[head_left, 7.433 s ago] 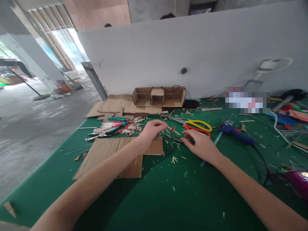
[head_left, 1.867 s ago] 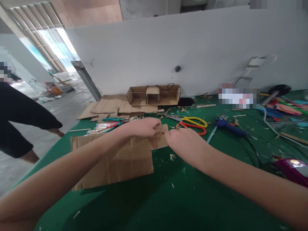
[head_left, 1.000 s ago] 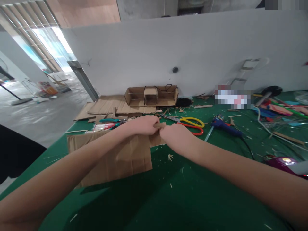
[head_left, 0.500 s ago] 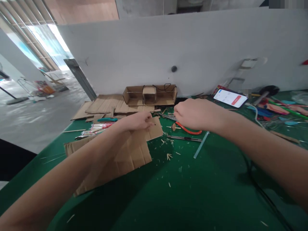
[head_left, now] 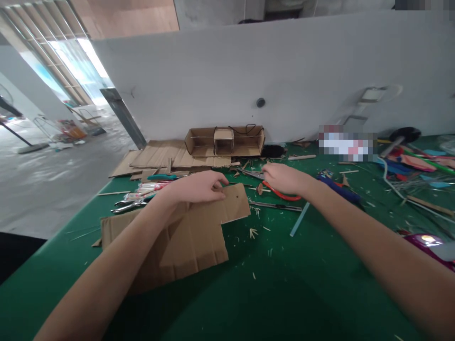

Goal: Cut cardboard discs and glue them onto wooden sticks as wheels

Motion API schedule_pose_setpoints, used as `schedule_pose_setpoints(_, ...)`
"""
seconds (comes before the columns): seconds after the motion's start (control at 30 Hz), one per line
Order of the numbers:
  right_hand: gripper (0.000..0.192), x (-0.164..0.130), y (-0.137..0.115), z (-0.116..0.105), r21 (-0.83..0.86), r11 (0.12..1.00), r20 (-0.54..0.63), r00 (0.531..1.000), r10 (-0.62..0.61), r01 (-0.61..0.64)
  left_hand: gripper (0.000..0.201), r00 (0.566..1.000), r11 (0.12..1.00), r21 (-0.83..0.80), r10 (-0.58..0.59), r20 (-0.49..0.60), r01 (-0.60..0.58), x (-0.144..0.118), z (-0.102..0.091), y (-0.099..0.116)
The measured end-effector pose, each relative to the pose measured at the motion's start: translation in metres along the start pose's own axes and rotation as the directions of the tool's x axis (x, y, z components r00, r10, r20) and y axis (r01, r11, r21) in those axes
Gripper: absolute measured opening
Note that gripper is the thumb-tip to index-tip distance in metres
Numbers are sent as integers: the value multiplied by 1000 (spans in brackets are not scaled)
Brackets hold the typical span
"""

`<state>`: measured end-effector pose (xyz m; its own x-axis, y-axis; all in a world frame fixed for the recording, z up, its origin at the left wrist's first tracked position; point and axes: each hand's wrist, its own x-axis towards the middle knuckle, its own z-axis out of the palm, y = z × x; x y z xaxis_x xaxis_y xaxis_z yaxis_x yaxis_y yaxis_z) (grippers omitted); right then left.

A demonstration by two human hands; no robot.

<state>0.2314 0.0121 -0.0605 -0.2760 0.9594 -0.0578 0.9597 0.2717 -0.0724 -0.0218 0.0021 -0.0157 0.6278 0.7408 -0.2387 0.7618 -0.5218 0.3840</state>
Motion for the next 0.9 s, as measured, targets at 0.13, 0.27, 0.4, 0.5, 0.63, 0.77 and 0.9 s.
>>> schedule_pose_setpoints(0.13, 25, -8, 25, 12, -66, 992, 183, 977, 114, -104, 42, 999, 997, 78, -21, -42, 24, 3, 6, -4)
schedule_pose_setpoints(0.27, 37, -10, 33, 25, -126, 979, 125, 976, 177, -161, 44, 1000, 990, 137, -27, -1, 27, 2, 9, -3)
schedule_pose_setpoints(0.4, 43, -6, 37, 29, -155, 959, 93, 963, 252, -236, 47, 992, 993, 117, -38, 116, 25, 0, 8, -7)
schedule_pose_setpoints(0.5, 35, -5, 39, 29, -155, 958, 83, 963, 257, -243, 49, 982, 992, 128, -24, 188, 0, -2, 6, -13)
schedule_pose_setpoints(0.63, 31, -11, 39, 24, -150, 938, -33, 950, 310, -311, 46, 974, 993, 118, -2, 224, -25, -4, 1, -13)
schedule_pose_setpoints(0.77, 41, -22, 44, 12, -73, 907, -109, 907, 406, -415, 51, 962, 998, 70, -8, 273, -11, -5, -1, -10)
schedule_pose_setpoints(0.9, 51, -44, 50, -4, 232, 940, -12, 965, 260, -250, 49, 980, 994, 70, 75, 187, -89, -5, 0, -8)
